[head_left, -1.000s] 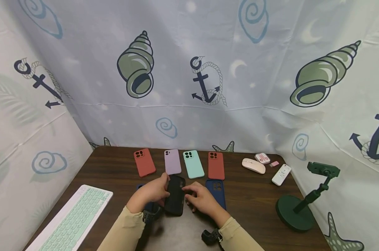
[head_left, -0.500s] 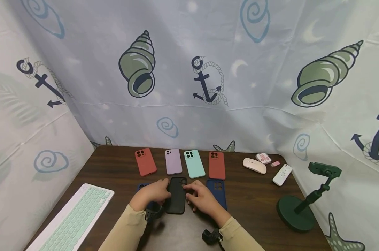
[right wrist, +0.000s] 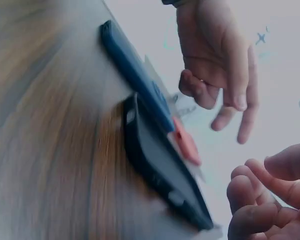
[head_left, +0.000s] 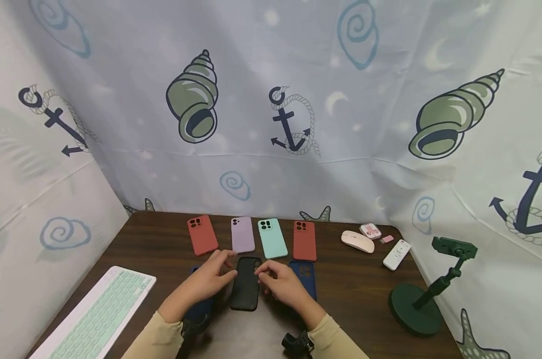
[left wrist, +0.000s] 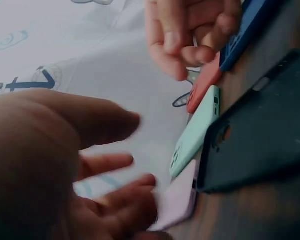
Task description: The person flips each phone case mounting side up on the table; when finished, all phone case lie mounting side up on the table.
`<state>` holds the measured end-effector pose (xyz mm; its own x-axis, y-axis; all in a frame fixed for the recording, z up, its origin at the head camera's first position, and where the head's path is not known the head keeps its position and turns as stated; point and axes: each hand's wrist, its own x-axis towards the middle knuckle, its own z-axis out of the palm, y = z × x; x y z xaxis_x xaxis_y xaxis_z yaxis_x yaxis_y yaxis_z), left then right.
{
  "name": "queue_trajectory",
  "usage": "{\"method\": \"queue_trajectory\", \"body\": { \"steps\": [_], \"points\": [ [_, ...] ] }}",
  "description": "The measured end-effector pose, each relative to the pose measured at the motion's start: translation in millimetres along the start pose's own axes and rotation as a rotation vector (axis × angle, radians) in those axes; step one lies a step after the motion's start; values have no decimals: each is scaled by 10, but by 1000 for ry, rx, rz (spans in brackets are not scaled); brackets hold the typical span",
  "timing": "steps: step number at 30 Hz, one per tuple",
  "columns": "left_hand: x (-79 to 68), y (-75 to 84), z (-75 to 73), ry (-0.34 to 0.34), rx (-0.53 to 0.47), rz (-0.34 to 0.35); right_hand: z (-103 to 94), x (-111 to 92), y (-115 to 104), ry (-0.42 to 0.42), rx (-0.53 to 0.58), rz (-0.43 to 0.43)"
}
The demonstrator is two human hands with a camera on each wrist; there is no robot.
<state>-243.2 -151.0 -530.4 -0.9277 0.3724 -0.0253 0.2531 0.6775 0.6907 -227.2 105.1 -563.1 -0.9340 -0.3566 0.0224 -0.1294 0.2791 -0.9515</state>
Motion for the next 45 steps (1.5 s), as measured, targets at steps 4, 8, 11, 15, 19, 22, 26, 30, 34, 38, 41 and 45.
{"method": "queue_trajectory", "body": {
  "steps": [4,8,11,15,19,22,26,30,34,38,41,45],
  "points": [
    [-219,-146,-108,65,-119,81,140,23,-126,-49,43,-8],
    [-362,-380,-222,126,-191,66,318,92,-181,-81,91,-6],
    [-407,-566,-290,188,-199,-32,442,151,-191,-94,101,-1],
    [-433,-768,-341,230,-256,-218,573,217,-200,-99,93,29],
    [-505,-932,-387,254,-338,-329,740,299,-244,-105,104,46],
    [-517,-1026,-376,299,-366,-308,838,343,-252,-100,119,39],
    [-480,-1112,-316,313,-315,-232,915,367,-191,-65,136,40],
    [-448,-1143,-261,228,-176,-137,953,352,-85,-32,131,57],
    [-453,-1125,-227,153,-170,-109,964,338,15,-55,91,49],
    [-472,-1107,-231,112,-241,-106,956,364,53,-85,76,9],
    [-461,-1094,-225,101,-257,-89,932,382,62,-94,85,2],
    [-458,-1044,-218,111,-218,-104,927,380,57,-113,97,19]
  ]
}}
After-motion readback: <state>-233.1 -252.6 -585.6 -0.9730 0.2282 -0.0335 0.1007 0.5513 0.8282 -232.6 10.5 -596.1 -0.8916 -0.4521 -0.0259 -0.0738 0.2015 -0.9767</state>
